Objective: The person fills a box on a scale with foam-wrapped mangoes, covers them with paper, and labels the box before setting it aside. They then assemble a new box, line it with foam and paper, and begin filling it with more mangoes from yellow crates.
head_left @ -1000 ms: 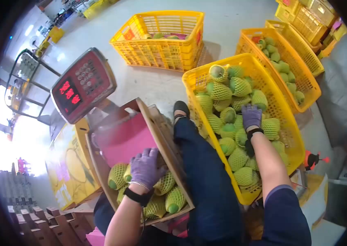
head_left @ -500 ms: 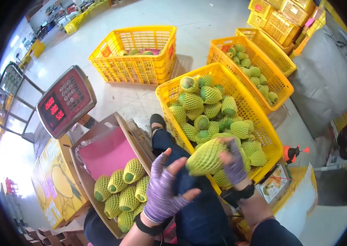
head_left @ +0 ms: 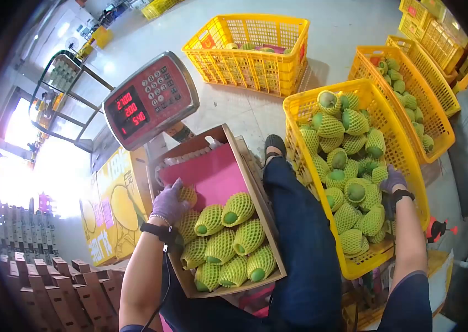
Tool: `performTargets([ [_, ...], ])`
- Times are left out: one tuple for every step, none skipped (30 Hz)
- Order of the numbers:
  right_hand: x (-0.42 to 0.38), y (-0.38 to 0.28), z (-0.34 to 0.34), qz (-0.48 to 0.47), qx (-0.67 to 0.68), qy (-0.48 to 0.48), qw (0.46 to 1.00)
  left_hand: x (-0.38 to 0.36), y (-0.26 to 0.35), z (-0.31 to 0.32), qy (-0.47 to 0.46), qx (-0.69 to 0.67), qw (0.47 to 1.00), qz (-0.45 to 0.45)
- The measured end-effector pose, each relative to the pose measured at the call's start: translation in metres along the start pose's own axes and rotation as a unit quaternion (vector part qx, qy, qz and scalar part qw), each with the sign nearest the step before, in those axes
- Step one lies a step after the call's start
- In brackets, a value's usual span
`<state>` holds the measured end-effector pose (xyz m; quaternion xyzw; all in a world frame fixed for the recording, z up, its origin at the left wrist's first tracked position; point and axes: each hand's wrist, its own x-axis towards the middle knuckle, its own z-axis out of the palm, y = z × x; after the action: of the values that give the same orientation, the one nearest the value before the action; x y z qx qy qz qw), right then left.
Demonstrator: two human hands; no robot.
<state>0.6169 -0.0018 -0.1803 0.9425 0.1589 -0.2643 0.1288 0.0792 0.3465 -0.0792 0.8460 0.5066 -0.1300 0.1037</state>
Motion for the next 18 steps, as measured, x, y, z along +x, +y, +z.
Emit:
performTargets([
  [0.004, 0.006, 0.004, -0.007, 0.003, 0.015, 1.0, 0.002, -0.004, 0.004, -0.006, -0.002, 1.0, 0.001],
  [0.001, 0.008, 0.004, -0.003, -0.001, 0.014, 1.0, 0.002, -0.002, 0.001, -0.031, 0.018, 0.999, -0.002],
  [-0.009, 0.006, -0.001, -0.034, 0.006, 0.055, 0.998, 0.002, 0.001, -0.005, -0.053, 0.035, 0.998, -0.002],
  [-0.02, 0.007, -0.006, -0.062, 0.012, 0.097, 0.993, 0.003, 0.006, -0.014, -0.081, 0.066, 0.994, 0.016],
  [-0.036, 0.006, -0.008, -0.094, 0.058, 0.162, 0.981, 0.001, 0.009, -0.012, -0.037, 0.131, 0.99, 0.04],
  [-0.043, 0.016, 0.002, -0.205, 0.16, 0.247, 0.933, -0.004, 0.013, -0.007, 0.059, 0.151, 0.984, 0.068],
  [-0.096, -0.004, -0.03, -0.189, 0.228, 0.182, 0.938, -0.008, 0.019, -0.005, 0.155, 0.169, 0.969, 0.092],
  [-0.108, -0.007, -0.026, -0.309, 0.262, 0.206, 0.891, -0.016, 0.039, -0.014, 0.161, 0.045, 0.98, 0.107],
  [-0.148, -0.024, -0.041, -0.378, 0.288, 0.174, 0.862, -0.029, 0.065, -0.022, 0.164, -0.076, 0.977, 0.117],
  [-0.171, -0.04, -0.044, -0.475, 0.327, 0.14, 0.805, -0.042, 0.086, -0.021, 0.05, -0.291, 0.945, 0.142],
  [-0.2, -0.058, -0.057, -0.557, 0.319, 0.112, 0.758, -0.057, 0.107, -0.02, -0.064, -0.489, 0.856, 0.157],
  [-0.222, -0.075, -0.063, -0.625, 0.322, 0.066, 0.708, -0.073, 0.131, -0.028, -0.159, -0.607, 0.755, 0.19],
  [-0.238, -0.095, -0.067, -0.676, 0.321, 0.019, 0.663, -0.085, 0.151, -0.035, -0.246, -0.705, 0.629, 0.218],
  [-0.25, -0.115, -0.065, -0.713, 0.324, 0.024, 0.621, -0.091, 0.161, -0.033, -0.252, -0.708, 0.619, 0.228],
  [-0.264, -0.131, -0.073, -0.72, 0.299, 0.003, 0.626, -0.094, 0.162, -0.033, -0.256, -0.71, 0.611, 0.238],
  [-0.258, -0.144, -0.078, -0.74, 0.296, 0.006, 0.604, -0.086, 0.151, -0.028, -0.219, -0.645, 0.682, 0.265],
  [-0.247, -0.163, -0.085, -0.761, 0.296, 0.006, 0.578, -0.082, 0.142, -0.032, -0.225, -0.679, 0.664, 0.219],
  [-0.227, -0.178, -0.096, -0.725, 0.291, 0.053, 0.622, -0.072, 0.129, -0.035, -0.176, -0.653, 0.702, 0.221],
])
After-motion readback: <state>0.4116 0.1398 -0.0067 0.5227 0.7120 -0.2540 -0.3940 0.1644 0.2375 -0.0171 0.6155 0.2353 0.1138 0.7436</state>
